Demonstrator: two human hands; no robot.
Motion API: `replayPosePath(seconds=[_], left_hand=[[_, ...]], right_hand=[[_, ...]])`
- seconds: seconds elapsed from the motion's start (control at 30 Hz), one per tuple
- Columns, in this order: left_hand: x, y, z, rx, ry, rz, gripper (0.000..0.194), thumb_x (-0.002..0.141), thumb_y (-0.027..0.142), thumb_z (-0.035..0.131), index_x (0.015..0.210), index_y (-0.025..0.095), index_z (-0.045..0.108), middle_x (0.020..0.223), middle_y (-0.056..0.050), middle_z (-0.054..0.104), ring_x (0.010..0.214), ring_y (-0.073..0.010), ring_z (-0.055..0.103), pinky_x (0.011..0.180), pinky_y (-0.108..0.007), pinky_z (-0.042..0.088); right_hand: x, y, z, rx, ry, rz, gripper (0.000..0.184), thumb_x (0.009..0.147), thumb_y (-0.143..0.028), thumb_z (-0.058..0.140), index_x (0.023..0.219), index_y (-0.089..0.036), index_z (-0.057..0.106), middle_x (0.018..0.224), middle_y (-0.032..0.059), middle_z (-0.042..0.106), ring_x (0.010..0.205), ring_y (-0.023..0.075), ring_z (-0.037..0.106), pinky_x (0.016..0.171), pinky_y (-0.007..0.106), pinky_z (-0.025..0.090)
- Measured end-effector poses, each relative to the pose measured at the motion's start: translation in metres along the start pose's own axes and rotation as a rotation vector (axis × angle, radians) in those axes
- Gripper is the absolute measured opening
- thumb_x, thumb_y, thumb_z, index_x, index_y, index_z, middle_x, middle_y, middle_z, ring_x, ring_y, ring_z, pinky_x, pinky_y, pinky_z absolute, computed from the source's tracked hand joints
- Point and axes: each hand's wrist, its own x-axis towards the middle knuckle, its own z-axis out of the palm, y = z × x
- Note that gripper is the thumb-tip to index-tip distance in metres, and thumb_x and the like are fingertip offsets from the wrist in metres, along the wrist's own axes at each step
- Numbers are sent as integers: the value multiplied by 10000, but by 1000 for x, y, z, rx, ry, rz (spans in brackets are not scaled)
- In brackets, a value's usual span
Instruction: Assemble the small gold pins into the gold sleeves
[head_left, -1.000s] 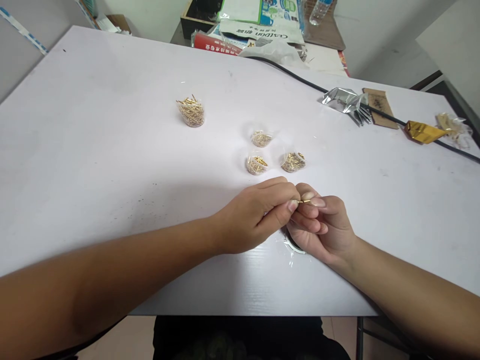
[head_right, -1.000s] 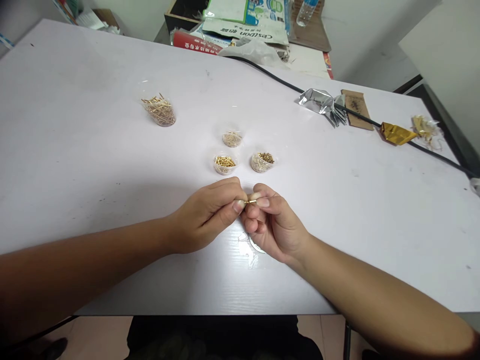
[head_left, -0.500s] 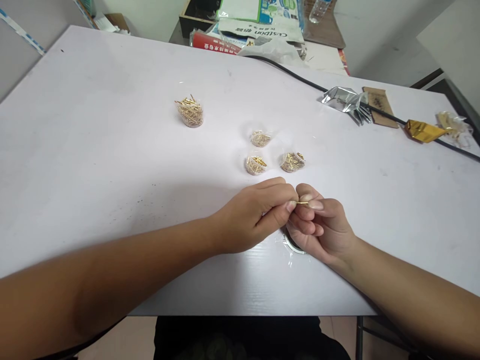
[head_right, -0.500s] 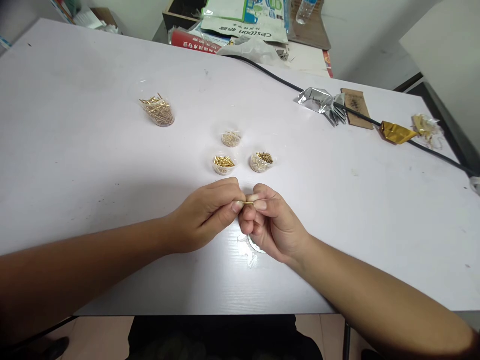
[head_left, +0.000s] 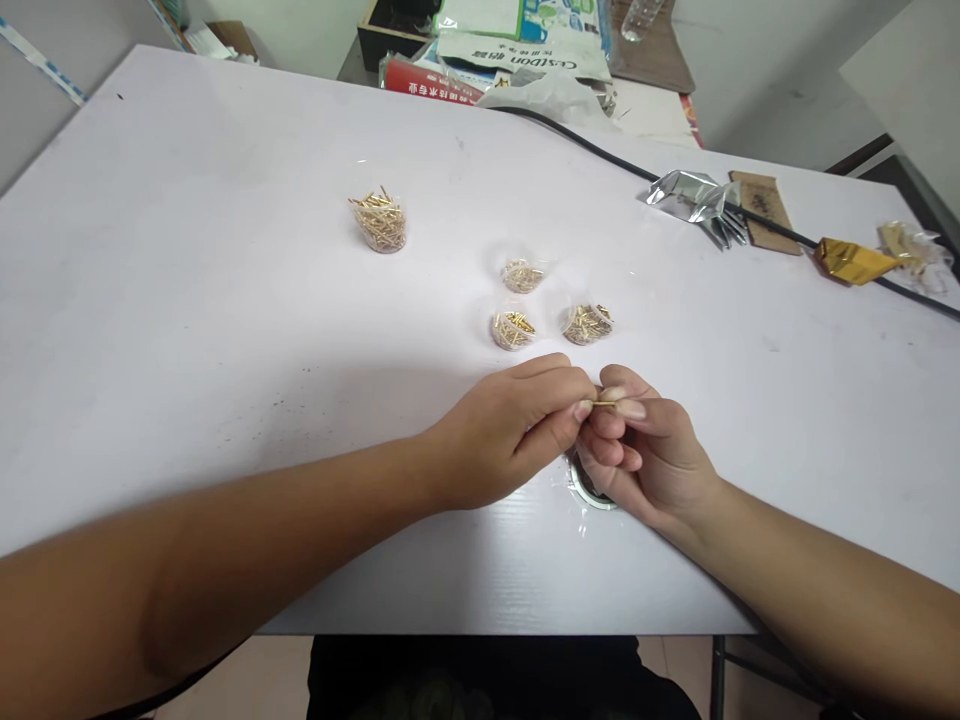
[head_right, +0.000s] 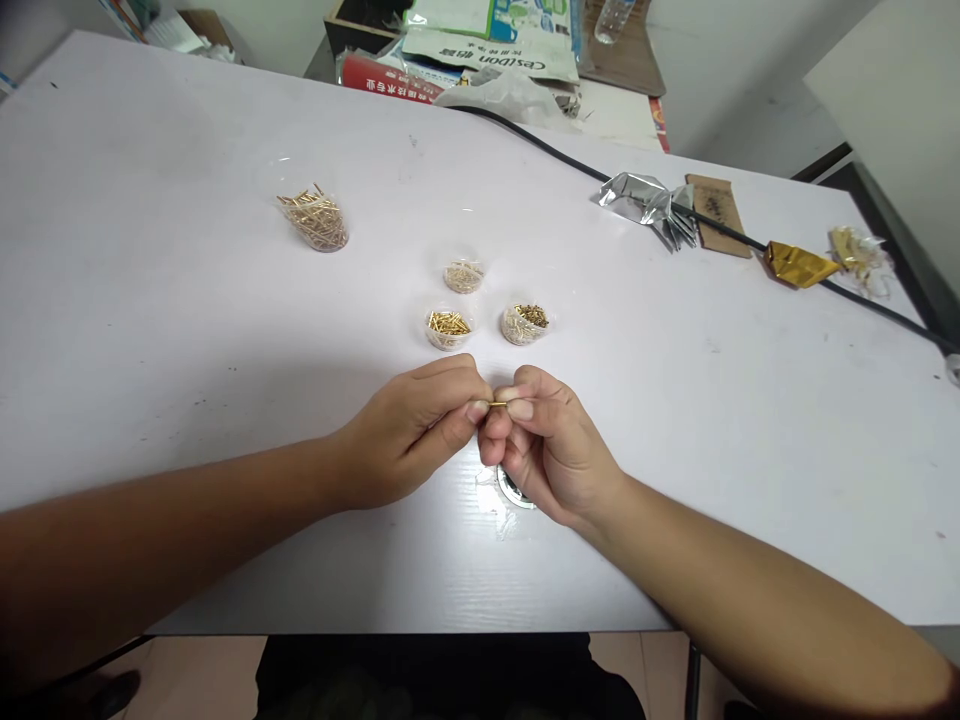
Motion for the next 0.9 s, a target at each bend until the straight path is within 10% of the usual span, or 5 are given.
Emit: replayPosePath(seconds=[0.9], left_hand=[[-1, 1, 2, 99, 32, -20, 179, 930, 141, 384, 808, 152, 514, 777, -31, 558, 734, -119, 492, 696, -245, 427]], right_hand=[[0, -2, 2, 17, 2, 20, 142, 655, -138, 784, 591, -179, 664, 523, -43, 637, 408, 52, 591, 376, 59, 457]])
